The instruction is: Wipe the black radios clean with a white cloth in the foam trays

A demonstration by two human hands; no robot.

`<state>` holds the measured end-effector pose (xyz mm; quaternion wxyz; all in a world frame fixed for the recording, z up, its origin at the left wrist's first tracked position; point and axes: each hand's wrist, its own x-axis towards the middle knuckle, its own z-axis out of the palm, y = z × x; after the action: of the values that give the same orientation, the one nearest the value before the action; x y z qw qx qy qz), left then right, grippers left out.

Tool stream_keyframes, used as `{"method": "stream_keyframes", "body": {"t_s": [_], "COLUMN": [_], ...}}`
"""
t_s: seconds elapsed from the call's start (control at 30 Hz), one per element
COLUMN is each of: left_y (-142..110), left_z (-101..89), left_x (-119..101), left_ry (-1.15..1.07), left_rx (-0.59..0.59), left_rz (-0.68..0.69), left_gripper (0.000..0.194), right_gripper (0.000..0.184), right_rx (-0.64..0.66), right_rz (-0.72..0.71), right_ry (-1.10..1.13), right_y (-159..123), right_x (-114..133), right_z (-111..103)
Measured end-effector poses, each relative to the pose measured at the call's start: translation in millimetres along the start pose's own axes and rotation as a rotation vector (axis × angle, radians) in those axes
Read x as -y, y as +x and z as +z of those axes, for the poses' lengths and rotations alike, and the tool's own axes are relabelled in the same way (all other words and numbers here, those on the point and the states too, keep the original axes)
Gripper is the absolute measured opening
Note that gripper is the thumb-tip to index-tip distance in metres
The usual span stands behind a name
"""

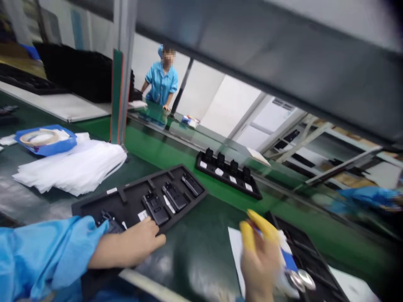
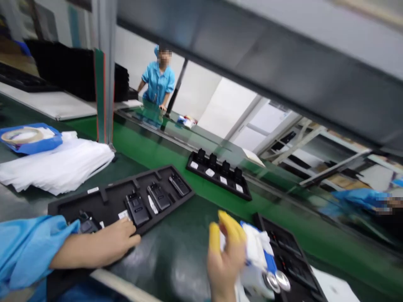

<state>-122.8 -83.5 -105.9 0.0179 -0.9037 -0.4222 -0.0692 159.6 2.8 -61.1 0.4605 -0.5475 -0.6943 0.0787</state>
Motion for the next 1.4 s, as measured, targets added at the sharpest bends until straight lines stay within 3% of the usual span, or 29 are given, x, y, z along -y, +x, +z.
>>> {"method": "stream_keyframes", "body": {"t_s": [0.1,0.23,0.4,0.53,0.67,0.83,0.97,1.1,1.17,1.27,1.4], "left_y": [-13.5,-34.8,-51.9,-45.7,-25.1,-6.3,-14.9,-23.3,-14.4,19.6,79.7], "left_z": [-6.4,-14.3,-22.0,-23.1,-18.0,-7.9,-4.9,-13.7,-19.7,-21.7,-8.5], "left_x": [2.3,0.7,0.8,17.5,48.9,77.2,80.4,68.9,56.9,35.7,15.6], "left_ry": [-0.089,-0.240,-0.357,-0.354,-0.262,-0.242,-0.265,-0.273,-0.288,-0.254,-0.053], "left_rx": [0.034,0.034,0.057,0.083,0.130,0.110,0.064,0.001,-0.042,-0.088,0.040], "left_rz": [0.089,0.161,0.263,0.315,0.245,0.115,0.026,-0.077,-0.107,-0.148,-0.295], "left_gripper": [0.018,0.019,0.024,0.026,0.035,0.048,0.050,0.033,0.026,0.025,0.035], "right_gripper": [0.035,0.050,0.053,0.051,0.048,0.052,0.051,0.053,0.053,0.052,0.047], "right_rx": [0.102,0.215,0.308,0.330,0.291,0.251,0.249,0.227,0.175,0.169,0.252], "right_rz": [0.126,0.222,0.283,0.328,0.331,0.390,0.397,0.289,0.226,0.202,0.225], "right_ry": [-0.140,-0.257,-0.293,-0.360,-0.467,-0.497,-0.483,-0.438,-0.498,-0.713,-0.886], "right_y": [-10.4,-19.3,-36.0,-62.1,-82.6,-80.0,-78.1,-81.7,-82.3,-82.1,-82.7], "right_x": [-32.2,-66.3,-87.2,-94.9,-92.8,-80.0,-75.6,-72.2,-66.6,-52.3,-35.3], "right_z": [15.6,22.8,20.5,10.2,1.5,12.5,18.9,17.7,20.6,29.6,37.4]}}
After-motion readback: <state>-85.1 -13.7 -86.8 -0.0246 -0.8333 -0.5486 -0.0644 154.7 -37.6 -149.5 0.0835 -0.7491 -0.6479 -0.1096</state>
